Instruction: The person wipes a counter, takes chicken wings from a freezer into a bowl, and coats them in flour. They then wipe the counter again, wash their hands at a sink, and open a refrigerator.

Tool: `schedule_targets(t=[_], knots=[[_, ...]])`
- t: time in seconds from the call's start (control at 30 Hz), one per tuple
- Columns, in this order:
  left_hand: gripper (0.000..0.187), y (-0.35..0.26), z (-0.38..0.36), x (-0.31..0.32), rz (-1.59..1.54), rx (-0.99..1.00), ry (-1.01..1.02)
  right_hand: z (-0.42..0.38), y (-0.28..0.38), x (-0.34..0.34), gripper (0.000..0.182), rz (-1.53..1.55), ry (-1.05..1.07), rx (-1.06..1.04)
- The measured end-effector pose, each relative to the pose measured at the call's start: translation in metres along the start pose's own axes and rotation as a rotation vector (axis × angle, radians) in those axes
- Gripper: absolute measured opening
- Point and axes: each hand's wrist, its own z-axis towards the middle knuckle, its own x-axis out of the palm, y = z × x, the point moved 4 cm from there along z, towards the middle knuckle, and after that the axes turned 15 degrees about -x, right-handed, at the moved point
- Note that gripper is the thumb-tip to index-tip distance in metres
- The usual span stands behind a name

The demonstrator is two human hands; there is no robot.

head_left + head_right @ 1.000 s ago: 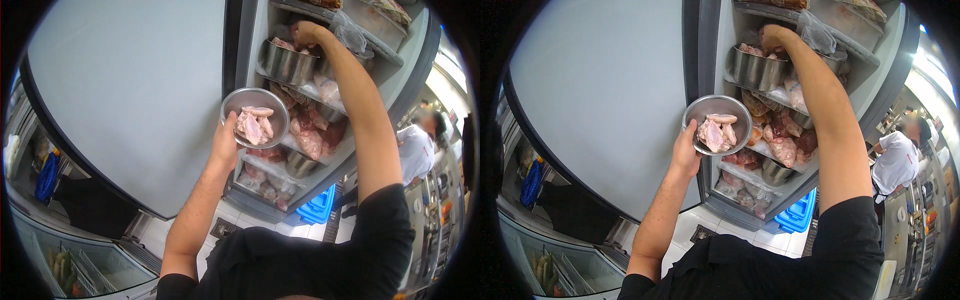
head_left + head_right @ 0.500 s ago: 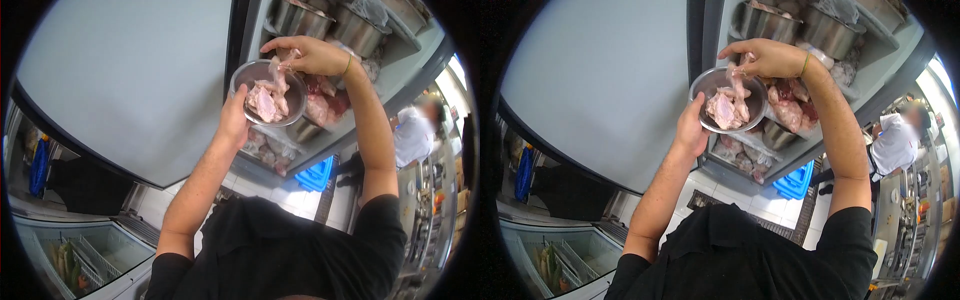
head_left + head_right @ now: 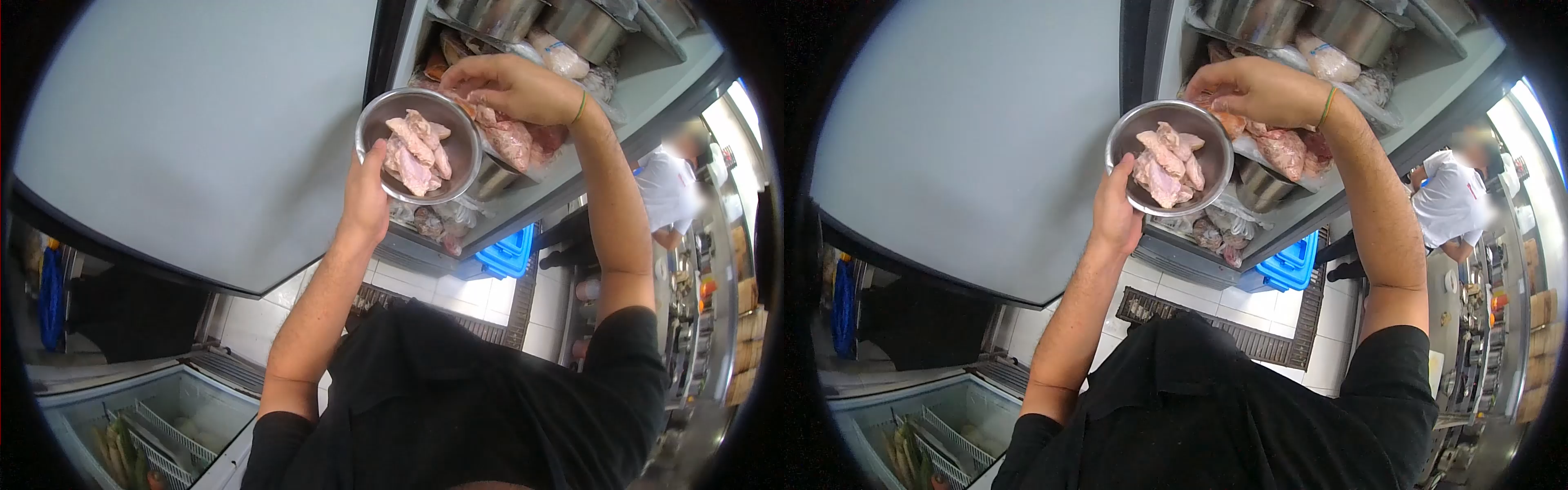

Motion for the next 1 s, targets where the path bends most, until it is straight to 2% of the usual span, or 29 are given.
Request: schedule_targets(t=[0.13,0.23,0.33,0.43,0.5,0.57,0.6,0.63,0.7,0.8,0.83,0.9,0.93,1.0], knots=[[0.048,-0.002,-0.001,-0.011,0.097,0.062,0.008,-0.016,-0.02,-0.001,0.031,0.095,-0.167,0.126],[0.048,-0.002,-0.002,-0.018,0.212,0.127,0.011,-0.025,-0.029,0.028,0.033,0.008,-0.209,0.174],[0.049,0.013,0.006,-0.027,0.229,0.078,-0.01,-0.034,-0.048,0.058,0.037,0.093,-0.275,0.286],[0.048,0.024,-0.004,-0.026,0.183,0.036,-0.008,-0.045,-0.032,0.074,0.039,-0.234,-0.281,0.239],[0.049,0.034,-0.008,-0.024,0.207,0.052,-0.039,-0.053,-0.027,0.057,0.035,-0.147,-0.439,0.257],[0.049,0.035,-0.015,-0.009,0.161,0.015,-0.019,-0.058,-0.007,0.011,0.034,-0.182,-0.645,0.109],[0.049,0.034,-0.02,-0.001,0.15,0.026,-0.016,-0.06,0.003,-0.009,0.031,-0.111,-0.672,0.134],[0.05,0.033,-0.025,0.009,0.136,0.044,-0.016,-0.062,0.013,-0.033,0.031,-0.201,-0.583,0.163],[0.05,0.031,-0.03,0.03,0.102,0.102,-0.028,-0.054,0.011,-0.078,0.031,-0.509,-0.585,-0.02],[0.052,0.033,-0.04,0.053,0.081,0.218,-0.03,-0.033,-0.009,-0.144,0.026,-0.684,-0.59,0.062],[0.052,0.035,-0.045,0.057,0.087,0.248,-0.029,-0.03,-0.012,-0.151,0.026,-0.678,-0.545,0.113],[0.053,0.039,-0.049,0.061,0.096,0.297,-0.054,-0.038,0.012,-0.135,0.028,-0.509,-0.487,-0.03],[0.052,0.042,-0.052,0.06,0.123,0.314,-0.091,-0.047,0.043,-0.116,0.027,-0.289,-0.442,0.022],[0.052,0.046,-0.061,0.066,0.168,0.373,-0.13,-0.061,0.036,-0.069,0.027,-0.222,-0.347,-0.132]])
